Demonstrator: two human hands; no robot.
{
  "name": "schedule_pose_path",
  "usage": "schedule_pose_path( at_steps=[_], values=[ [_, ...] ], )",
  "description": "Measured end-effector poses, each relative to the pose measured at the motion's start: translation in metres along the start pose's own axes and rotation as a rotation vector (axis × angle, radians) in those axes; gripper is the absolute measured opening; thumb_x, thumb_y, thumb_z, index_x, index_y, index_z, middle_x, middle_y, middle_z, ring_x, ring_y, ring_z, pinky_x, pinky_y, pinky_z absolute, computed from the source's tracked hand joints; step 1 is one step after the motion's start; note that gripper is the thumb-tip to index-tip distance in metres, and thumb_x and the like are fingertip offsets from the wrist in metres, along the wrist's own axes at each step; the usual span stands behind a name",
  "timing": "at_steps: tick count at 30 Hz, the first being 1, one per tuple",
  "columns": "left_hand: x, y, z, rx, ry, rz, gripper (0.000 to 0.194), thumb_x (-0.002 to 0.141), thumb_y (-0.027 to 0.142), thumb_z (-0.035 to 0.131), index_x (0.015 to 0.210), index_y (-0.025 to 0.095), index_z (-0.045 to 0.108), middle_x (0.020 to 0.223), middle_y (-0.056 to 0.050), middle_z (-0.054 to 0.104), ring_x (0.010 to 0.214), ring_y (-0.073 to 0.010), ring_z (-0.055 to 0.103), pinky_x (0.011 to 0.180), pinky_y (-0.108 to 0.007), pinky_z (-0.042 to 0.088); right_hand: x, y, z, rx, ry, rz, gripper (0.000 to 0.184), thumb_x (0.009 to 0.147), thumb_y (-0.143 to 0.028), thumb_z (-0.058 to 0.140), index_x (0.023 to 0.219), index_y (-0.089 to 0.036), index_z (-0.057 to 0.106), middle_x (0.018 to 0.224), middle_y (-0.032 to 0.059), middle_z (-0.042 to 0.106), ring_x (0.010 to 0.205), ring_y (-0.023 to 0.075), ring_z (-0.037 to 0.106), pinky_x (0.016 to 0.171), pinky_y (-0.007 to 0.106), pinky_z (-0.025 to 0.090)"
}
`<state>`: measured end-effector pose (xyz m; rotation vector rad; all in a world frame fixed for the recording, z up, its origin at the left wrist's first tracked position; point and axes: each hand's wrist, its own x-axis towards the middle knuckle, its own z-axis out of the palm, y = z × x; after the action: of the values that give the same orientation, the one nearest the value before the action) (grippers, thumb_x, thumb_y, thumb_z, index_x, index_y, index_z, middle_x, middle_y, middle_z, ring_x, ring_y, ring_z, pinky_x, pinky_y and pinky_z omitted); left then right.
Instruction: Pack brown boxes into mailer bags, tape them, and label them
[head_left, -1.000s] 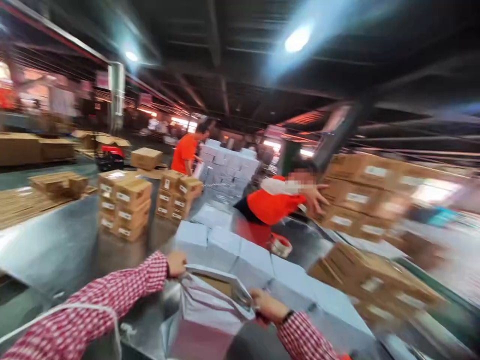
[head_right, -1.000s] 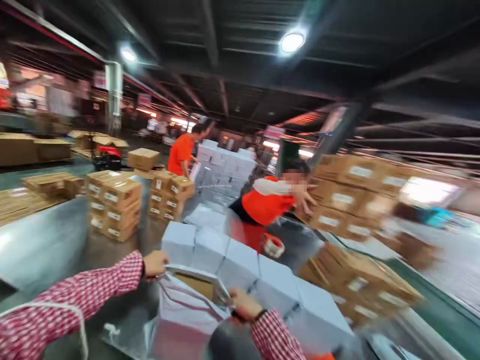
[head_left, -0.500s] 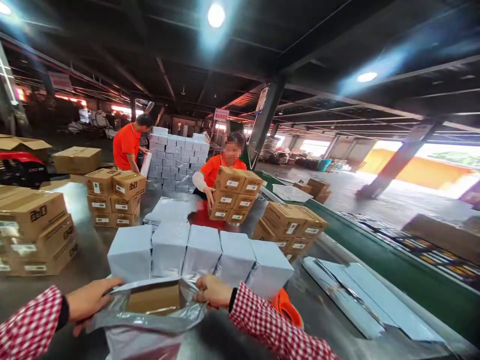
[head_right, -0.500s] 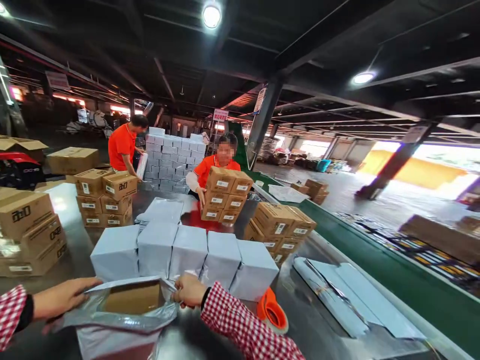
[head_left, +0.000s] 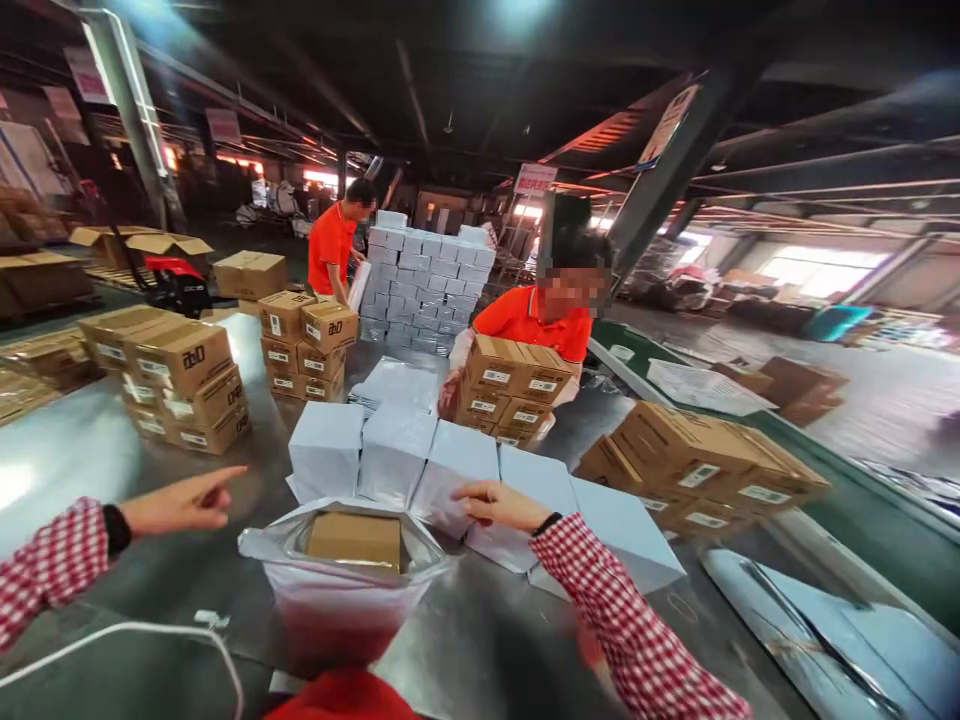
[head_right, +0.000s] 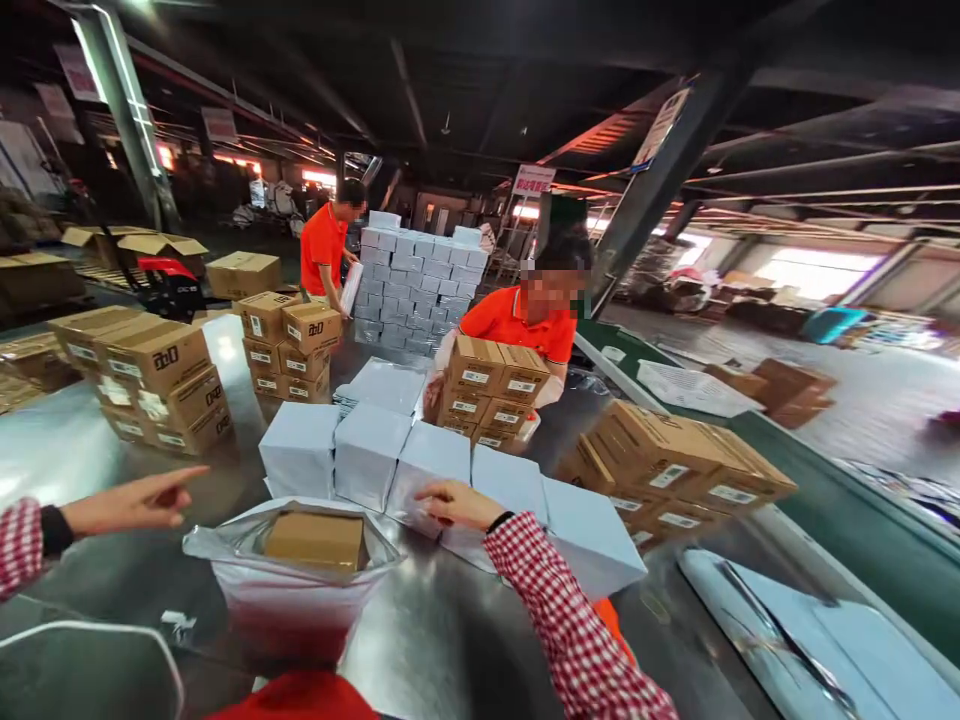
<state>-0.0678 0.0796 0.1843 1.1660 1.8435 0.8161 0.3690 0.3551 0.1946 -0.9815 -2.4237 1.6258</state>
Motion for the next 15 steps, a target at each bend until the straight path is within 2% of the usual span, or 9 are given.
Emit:
schedule_pose_path(
  at_steps=[1, 2, 3, 5, 7, 9, 12, 14, 15],
  values=[
    [-0.006, -0.011, 0.007, 0.005, 0.083, 0.064, 0.089, 0.059, 0.044, 0.081, 0.141, 0.018, 0.059, 0.111, -0.005, 0.074, 0.115, -0.0299, 0.065, 0.097, -0.033, 0.050, 0.017, 0.007, 0.006, 0.023, 0.030, -0.081, 0.056, 0.079, -0.053, 0.066, 0.117, -0.012, 0.074, 0.086, 0.0091, 0.077, 0.074, 0.0196, 0.069, 0.070, 0.035, 0.056],
    [-0.011, -0.020, 0.019, -0.020, 0.115, 0.120, 0.097, 0.056, 0.045, 0.085, 0.145, 0.021, 0.055, 0.136, -0.009, 0.066, 0.134, -0.0342, 0.054, 0.109, -0.037, 0.044, 0.036, 0.011, 0.015, 0.037, 0.045, -0.157, 0.062, 0.081, -0.058, 0.065, 0.123, -0.013, 0.072, 0.105, 0.0139, 0.078, 0.093, 0.0244, 0.072, 0.087, 0.043, 0.057],
    [-0.014, -0.026, 0.034, -0.072, 0.094, 0.162, 0.104, 0.056, 0.047, 0.086, 0.150, 0.025, 0.050, 0.153, -0.009, 0.054, 0.145, -0.0352, 0.044, 0.117, -0.039, 0.038, 0.056, 0.011, 0.026, 0.040, 0.041, -0.229, 0.064, 0.083, -0.061, 0.063, 0.126, -0.014, 0.070, 0.122, 0.0168, 0.074, 0.111, 0.0280, 0.069, 0.102, 0.049, 0.052],
    [-0.017, -0.029, 0.066, -0.195, -0.012, 0.210, 0.117, 0.061, 0.053, 0.085, 0.162, 0.029, 0.029, 0.164, -0.007, 0.040, 0.151, -0.0352, 0.034, 0.122, -0.044, 0.032, 0.093, 0.003, 0.054, -0.012, -0.049, -0.361, 0.062, 0.090, -0.058, 0.057, 0.133, -0.015, 0.067, 0.144, 0.0180, 0.063, 0.136, 0.0296, 0.056, 0.120, 0.053, 0.036],
    [-0.014, -0.023, 0.089, -0.239, -0.077, 0.221, 0.124, 0.065, 0.053, 0.083, 0.166, 0.029, 0.014, 0.166, -0.007, 0.038, 0.150, -0.0372, 0.034, 0.122, -0.049, 0.031, 0.117, -0.008, 0.082, -0.168, -0.235, -0.461, 0.054, 0.096, -0.044, 0.052, 0.140, -0.015, 0.061, 0.153, 0.0171, 0.055, 0.146, 0.0273, 0.047, 0.124, 0.051, 0.029],
    [-0.010, -0.013, 0.100, -0.195, -0.077, 0.248, 0.113, 0.069, 0.052, 0.082, 0.164, 0.027, 0.025, 0.169, -0.008, 0.032, 0.152, -0.0384, 0.031, 0.125, -0.050, 0.027, 0.123, -0.017, 0.107, -0.353, -0.393, -0.532, 0.051, 0.096, -0.028, 0.050, 0.144, -0.015, 0.057, 0.158, 0.0170, 0.049, 0.152, 0.0271, 0.037, 0.127, 0.052, 0.023],
    [-0.006, 0.000, 0.102, -0.124, -0.087, 0.302, 0.071, 0.084, 0.058, 0.068, 0.146, 0.026, 0.058, 0.170, -0.006, 0.027, 0.154, -0.0346, 0.031, 0.128, -0.047, 0.022, 0.111, -0.019, 0.135, -0.483, -0.461, -0.593, 0.051, 0.091, -0.021, 0.056, 0.142, -0.020, 0.061, 0.162, 0.0139, 0.043, 0.158, 0.0317, 0.022, 0.128, 0.057, 0.014],
    [-0.004, 0.006, 0.102, -0.159, -0.105, 0.266, 0.063, 0.089, 0.066, 0.055, 0.132, 0.023, 0.071, 0.160, -0.009, 0.047, 0.145, -0.0349, 0.045, 0.125, -0.046, 0.030, 0.101, -0.017, 0.147, -0.391, -0.454, -0.588, 0.045, 0.089, -0.020, 0.059, 0.133, -0.021, 0.068, 0.158, 0.0111, 0.050, 0.157, 0.0313, 0.024, 0.129, 0.053, 0.013],
    [-0.002, 0.008, 0.104, -0.191, -0.108, 0.226, 0.066, 0.089, 0.071, 0.051, 0.125, 0.021, 0.075, 0.149, -0.011, 0.060, 0.135, -0.0356, 0.055, 0.120, -0.045, 0.038, 0.097, -0.015, 0.149, -0.301, -0.443, -0.549, 0.041, 0.086, -0.019, 0.060, 0.125, -0.021, 0.073, 0.152, 0.0103, 0.058, 0.154, 0.0304, 0.032, 0.129, 0.049, 0.016]
  ],
)
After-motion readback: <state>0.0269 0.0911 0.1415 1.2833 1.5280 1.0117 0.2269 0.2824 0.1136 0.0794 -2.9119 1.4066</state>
